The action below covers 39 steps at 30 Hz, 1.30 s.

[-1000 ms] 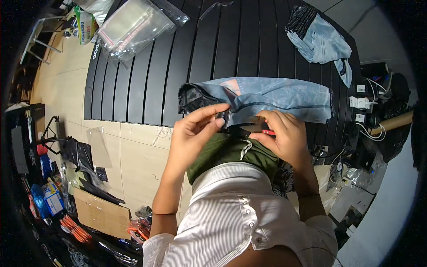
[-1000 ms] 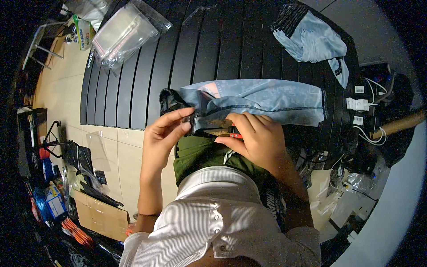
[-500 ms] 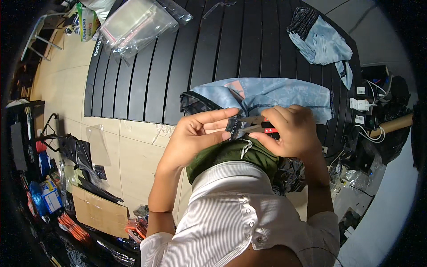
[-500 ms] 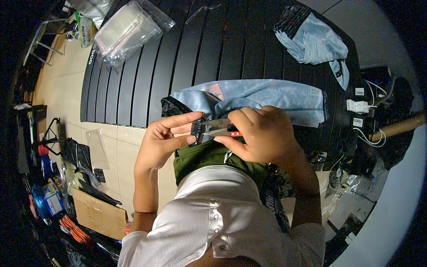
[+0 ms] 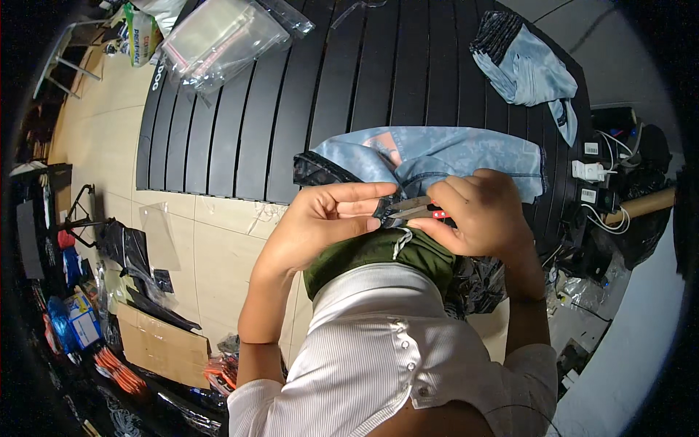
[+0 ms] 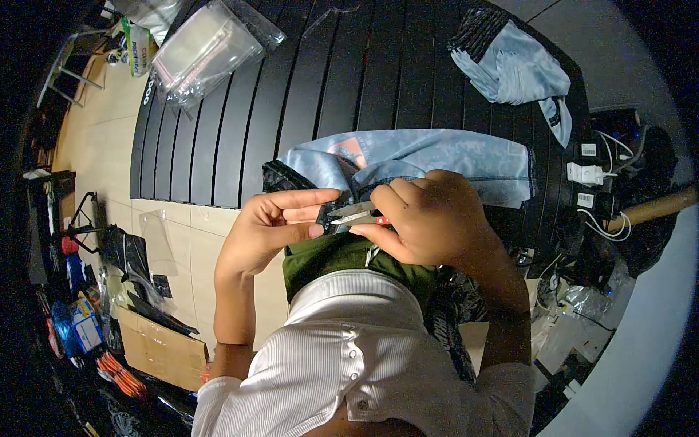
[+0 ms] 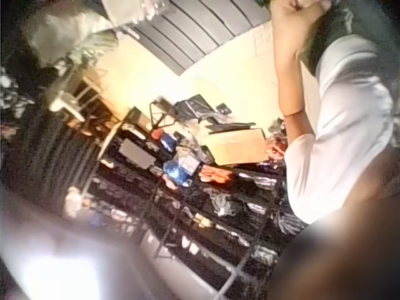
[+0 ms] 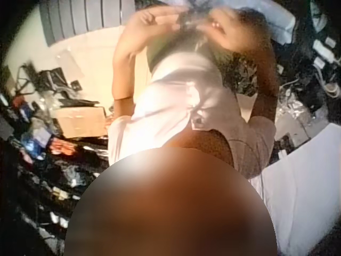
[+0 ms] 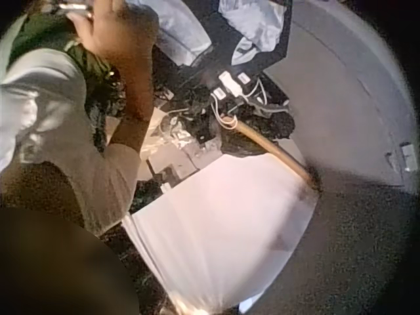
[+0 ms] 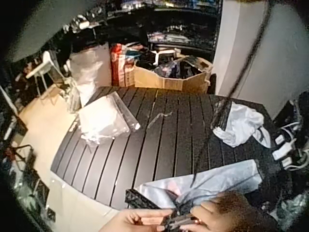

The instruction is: Folding and bagging fabric neck gaiters and trimming loose threads from textile items.

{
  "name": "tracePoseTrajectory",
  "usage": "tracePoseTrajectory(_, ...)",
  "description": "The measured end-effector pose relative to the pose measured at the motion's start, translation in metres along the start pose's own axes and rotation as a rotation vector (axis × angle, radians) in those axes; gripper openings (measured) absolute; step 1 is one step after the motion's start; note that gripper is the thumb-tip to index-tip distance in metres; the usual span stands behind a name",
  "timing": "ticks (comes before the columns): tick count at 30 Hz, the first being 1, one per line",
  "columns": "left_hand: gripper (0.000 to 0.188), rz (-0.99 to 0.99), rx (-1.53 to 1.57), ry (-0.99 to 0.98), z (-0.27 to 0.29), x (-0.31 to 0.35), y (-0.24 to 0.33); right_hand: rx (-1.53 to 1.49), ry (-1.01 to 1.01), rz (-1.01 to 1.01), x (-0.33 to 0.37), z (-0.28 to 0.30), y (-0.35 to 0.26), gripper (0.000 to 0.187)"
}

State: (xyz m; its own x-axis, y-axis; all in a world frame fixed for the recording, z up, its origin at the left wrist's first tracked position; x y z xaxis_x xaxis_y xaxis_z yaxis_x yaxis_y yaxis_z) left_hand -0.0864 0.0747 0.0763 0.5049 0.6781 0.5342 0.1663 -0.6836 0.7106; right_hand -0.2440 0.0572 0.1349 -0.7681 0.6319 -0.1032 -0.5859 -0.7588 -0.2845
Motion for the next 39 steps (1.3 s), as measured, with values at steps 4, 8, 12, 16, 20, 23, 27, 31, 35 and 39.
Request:
tracePoseTrajectory(4,0.045,0.020,0.009,-0.007,0.000,0.000,0.002,0.042,-0.015,0.044,-0.003,0.000,0.000,0.034)
tracePoseTrajectory(8,0.040,0.040,-0.009,-0.056,-0.003,-0.001,0.002,0.061,-0.006,0.076,-0.002,0.003,-0.002,0.034)
tracePoseTrajectory(12,0.044,0.069,0.000,-0.034,-0.003,-0.002,0.002,0.045,-0.019,0.125,0.000,0.000,0.000,0.033)
tracePoseTrajectory(16,0.045,0.036,0.028,-0.037,0.002,-0.002,0.000,-0.005,0.106,0.110,0.007,0.010,0.005,0.034)
tracePoseTrajectory(20,0.047,0.000,0.028,-0.030,0.001,-0.002,0.001,-0.073,0.109,-0.023,0.012,0.010,0.010,0.036)
tracePoseTrajectory(23,0.050,-0.031,0.081,-0.019,0.001,-0.003,-0.001,-0.097,0.141,-0.069,0.016,0.001,0.006,0.036)
tracePoseTrajectory(27,0.050,-0.080,0.178,-0.020,-0.002,-0.003,-0.003,-0.085,0.261,-0.106,0.016,-0.002,-0.002,0.034)
tracePoseTrajectory(31,0.052,-0.134,0.193,-0.048,-0.009,0.000,-0.003,-0.061,0.263,-0.127,0.012,-0.007,-0.006,0.033)
tracePoseTrajectory(35,0.052,-0.180,0.171,-0.045,-0.011,0.004,-0.002,-0.006,0.243,-0.106,0.006,-0.008,-0.007,0.032)
tracePoseTrajectory(39,0.052,-0.196,0.171,-0.044,-0.011,0.003,-0.004,0.065,0.213,-0.072,0.005,-0.008,-0.009,0.030)
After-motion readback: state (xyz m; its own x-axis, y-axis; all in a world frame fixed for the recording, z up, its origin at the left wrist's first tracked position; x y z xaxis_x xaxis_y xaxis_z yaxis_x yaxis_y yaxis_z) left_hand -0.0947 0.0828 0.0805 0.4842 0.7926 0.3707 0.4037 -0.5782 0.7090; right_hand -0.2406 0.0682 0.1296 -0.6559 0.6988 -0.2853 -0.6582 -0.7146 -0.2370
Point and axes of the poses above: each hand's wrist, its own x-axis away from the middle knuckle, its own z-axis out of the back of the hand, y = z × x, the point moved 6 cm from there along -x, towards the middle knuckle, and after that the axes turned 7 degrees about z, right-handed, at the moved point
